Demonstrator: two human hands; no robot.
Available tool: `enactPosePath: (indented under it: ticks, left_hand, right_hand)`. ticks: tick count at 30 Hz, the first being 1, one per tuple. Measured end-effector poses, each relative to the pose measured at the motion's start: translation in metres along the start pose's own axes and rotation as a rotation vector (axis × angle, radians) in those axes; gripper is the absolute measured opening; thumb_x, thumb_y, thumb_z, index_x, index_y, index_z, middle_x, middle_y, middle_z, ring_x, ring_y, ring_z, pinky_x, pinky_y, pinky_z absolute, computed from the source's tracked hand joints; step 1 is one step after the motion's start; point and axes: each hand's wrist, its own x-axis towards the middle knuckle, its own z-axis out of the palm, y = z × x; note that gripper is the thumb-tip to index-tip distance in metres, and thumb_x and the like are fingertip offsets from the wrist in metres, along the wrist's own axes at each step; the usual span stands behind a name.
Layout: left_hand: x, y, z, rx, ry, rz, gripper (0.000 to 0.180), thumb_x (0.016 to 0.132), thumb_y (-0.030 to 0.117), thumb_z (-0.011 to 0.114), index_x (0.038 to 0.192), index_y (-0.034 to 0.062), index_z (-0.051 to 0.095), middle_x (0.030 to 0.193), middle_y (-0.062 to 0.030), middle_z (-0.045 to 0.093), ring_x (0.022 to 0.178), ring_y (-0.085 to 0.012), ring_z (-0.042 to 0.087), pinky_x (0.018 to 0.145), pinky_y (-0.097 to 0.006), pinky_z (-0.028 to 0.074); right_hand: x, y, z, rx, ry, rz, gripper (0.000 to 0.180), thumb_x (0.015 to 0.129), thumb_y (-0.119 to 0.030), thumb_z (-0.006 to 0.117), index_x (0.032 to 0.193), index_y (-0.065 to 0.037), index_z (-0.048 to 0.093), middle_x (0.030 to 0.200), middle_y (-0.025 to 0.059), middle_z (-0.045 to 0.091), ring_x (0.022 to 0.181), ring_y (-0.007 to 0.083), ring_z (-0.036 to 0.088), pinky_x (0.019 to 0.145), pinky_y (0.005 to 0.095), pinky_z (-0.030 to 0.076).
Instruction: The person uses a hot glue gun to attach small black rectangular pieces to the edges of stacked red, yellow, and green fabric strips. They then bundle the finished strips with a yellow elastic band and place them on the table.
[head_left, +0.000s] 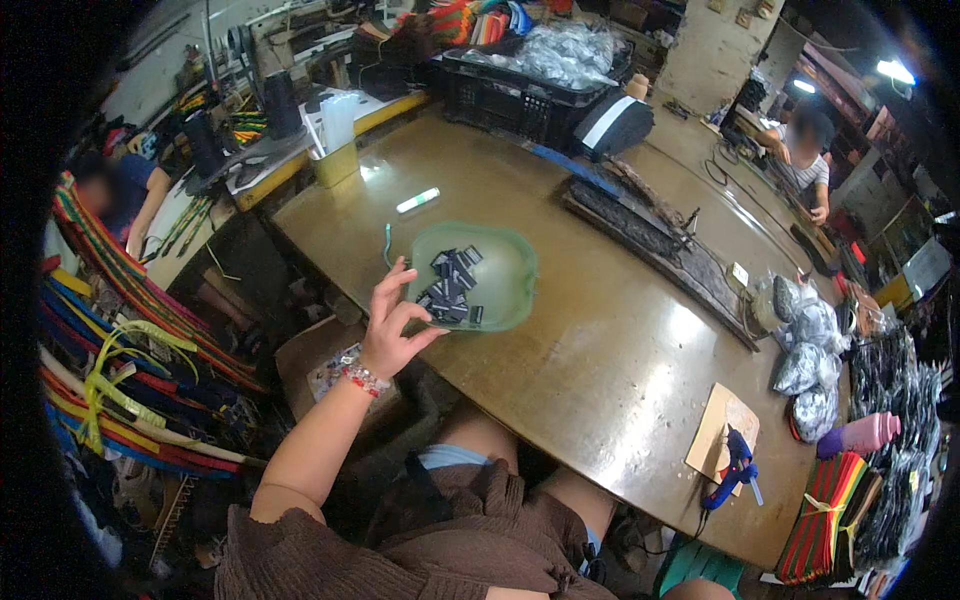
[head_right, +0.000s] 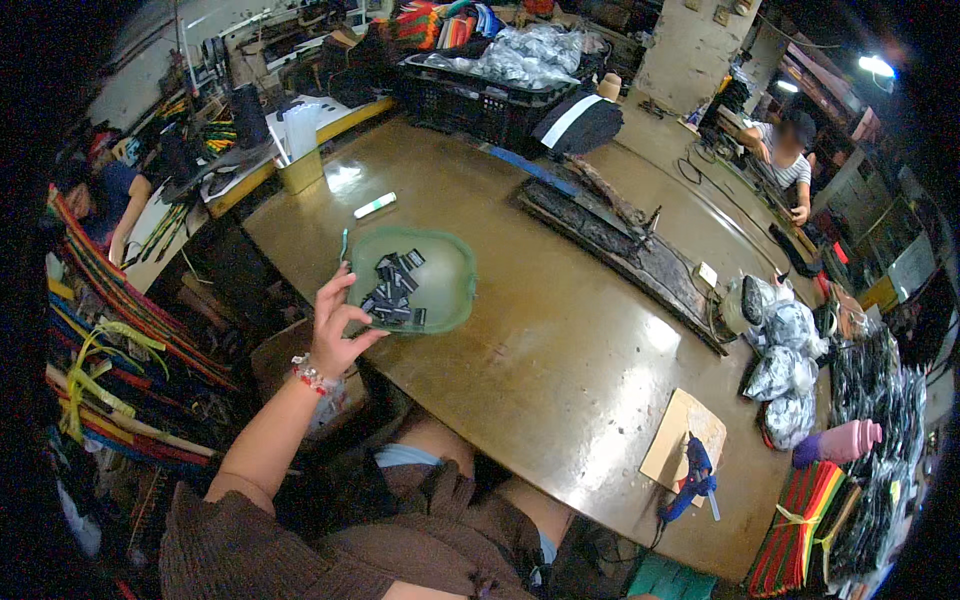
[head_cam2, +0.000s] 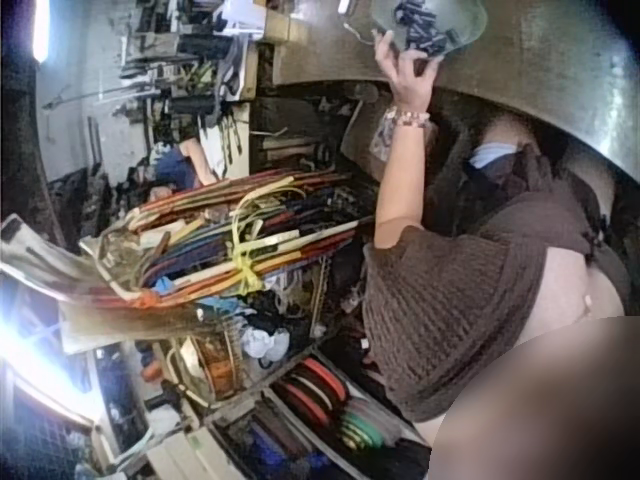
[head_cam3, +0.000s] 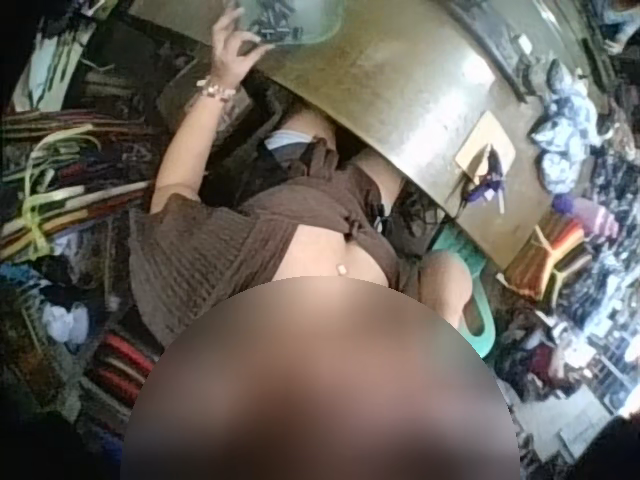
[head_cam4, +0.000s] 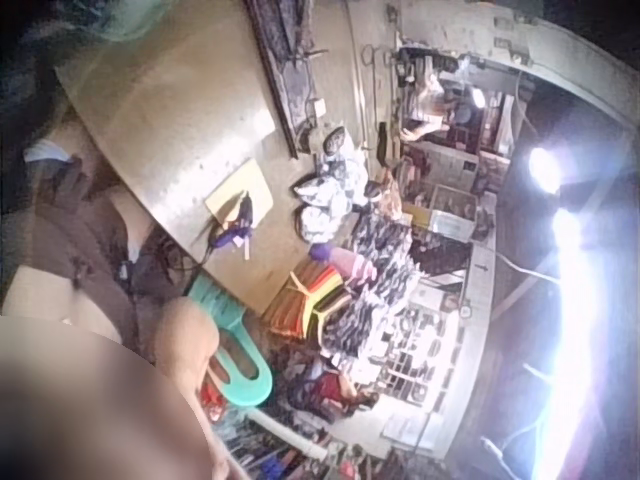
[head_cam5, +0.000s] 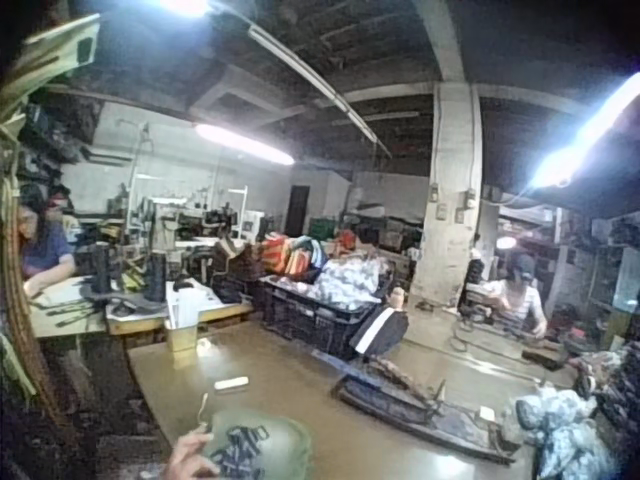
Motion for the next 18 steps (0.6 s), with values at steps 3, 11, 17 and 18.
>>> enactPosePath:
  ticks: [3,11,17,18]
  left_hand:
    - [0.001,0.004,0.0,-0.105,-0.089,-0.164,0.032,0.069,0.013,0.085,0.084,0.0076,0.058,0.14,-0.0141,0.035,0.139,-0.0407,0.031,0.111,-0.047,0.035]
    - [0.024,0.039,-0.001,0.023,-0.162,-0.087,0.041,0.083,0.037,0.072,0.108,0.0072,0.06,0.134,-0.016,0.045,0.13,-0.0384,0.044,0.105,-0.044,0.04]
    - [0.08,0.05,0.02,0.102,-0.768,-0.236,0.062,0.078,0.035,0.075,0.13,0.01,0.053,0.132,-0.0199,0.047,0.113,-0.0388,0.055,0.099,-0.042,0.046]
    - [0.086,0.051,0.025,0.223,-0.868,-0.227,0.066,0.078,0.035,0.076,0.134,0.0117,0.051,0.134,-0.0203,0.047,0.113,-0.0394,0.055,0.099,-0.042,0.046]
  right_hand:
    - [0.001,0.0,0.002,0.008,-0.026,-0.012,0.026,0.08,-0.02,0.068,0.099,-0.005,0.059,0.097,0.0141,0.06,0.088,0.0317,0.059,0.073,0.0433,0.049]
    - [0.015,-0.004,-0.026,-0.06,-0.017,-0.106,0.018,0.078,-0.013,0.07,0.092,-0.007,0.061,0.091,0.012,0.061,0.082,0.0307,0.059,0.069,0.0425,0.049]
    - [0.008,0.065,-0.061,-0.412,0.172,0.243,0.013,0.077,-0.009,0.072,0.086,-0.008,0.063,0.086,0.0104,0.061,0.077,0.0299,0.059,0.066,0.0419,0.049]
    - [0.004,0.089,-0.053,-0.418,0.153,0.347,0.013,0.077,-0.008,0.072,0.087,-0.007,0.063,0.087,0.0105,0.061,0.08,0.0305,0.059,0.069,0.0417,0.049]
